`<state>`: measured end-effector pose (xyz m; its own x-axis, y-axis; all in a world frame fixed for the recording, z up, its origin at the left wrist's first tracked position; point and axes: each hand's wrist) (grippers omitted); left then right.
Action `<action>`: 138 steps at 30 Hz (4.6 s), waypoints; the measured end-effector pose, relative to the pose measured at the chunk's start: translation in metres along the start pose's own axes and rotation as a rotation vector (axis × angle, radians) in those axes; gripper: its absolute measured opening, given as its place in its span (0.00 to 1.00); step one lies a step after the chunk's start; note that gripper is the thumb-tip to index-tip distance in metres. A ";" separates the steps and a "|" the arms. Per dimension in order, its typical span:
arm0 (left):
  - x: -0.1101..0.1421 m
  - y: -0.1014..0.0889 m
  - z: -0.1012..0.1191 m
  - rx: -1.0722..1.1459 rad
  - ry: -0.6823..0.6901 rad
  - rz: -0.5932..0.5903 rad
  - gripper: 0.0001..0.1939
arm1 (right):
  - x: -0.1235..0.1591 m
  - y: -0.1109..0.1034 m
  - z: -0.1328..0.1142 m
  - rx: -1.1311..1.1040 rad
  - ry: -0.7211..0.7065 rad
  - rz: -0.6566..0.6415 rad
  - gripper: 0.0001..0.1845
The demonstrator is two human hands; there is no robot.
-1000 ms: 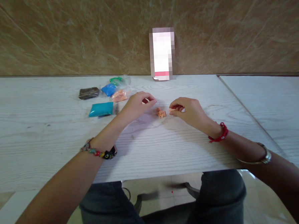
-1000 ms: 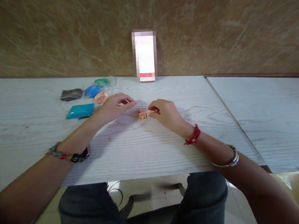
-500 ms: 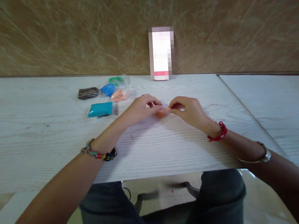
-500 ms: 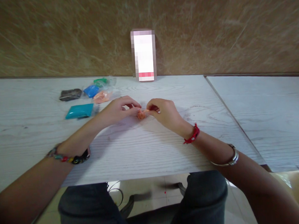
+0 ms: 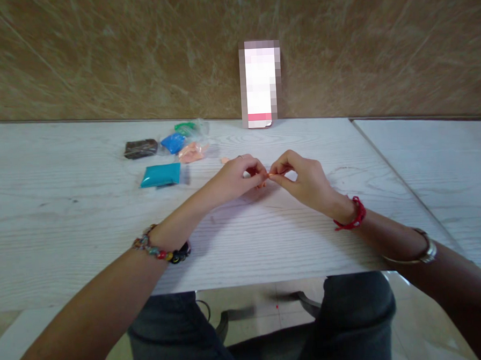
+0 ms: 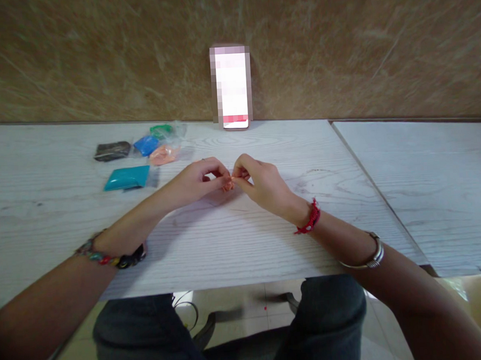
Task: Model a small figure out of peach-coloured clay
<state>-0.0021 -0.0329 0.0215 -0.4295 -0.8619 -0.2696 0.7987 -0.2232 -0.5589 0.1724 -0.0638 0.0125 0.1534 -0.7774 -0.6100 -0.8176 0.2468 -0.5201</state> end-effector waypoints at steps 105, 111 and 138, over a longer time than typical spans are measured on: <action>0.002 0.013 0.004 0.620 -0.327 0.089 0.06 | 0.002 0.003 -0.001 0.101 -0.052 0.217 0.06; 0.004 0.013 0.008 0.577 -0.371 0.125 0.05 | -0.002 0.000 0.003 0.177 -0.168 0.202 0.06; -0.010 -0.018 -0.014 -0.072 -0.409 0.454 0.13 | 0.005 -0.012 -0.004 0.885 -0.258 -0.532 0.25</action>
<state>-0.0181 -0.0136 0.0234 0.1549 -0.9717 -0.1786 0.8275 0.2263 -0.5139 0.1806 -0.0731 0.0185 0.5701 -0.7885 -0.2307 0.0677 0.3249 -0.9433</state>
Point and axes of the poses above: each hand's wrist, its own x-axis away from the middle knuckle, its own y-axis out of the palm, z = x × y, and after that the axes turned 12 degrees about z, right-handed
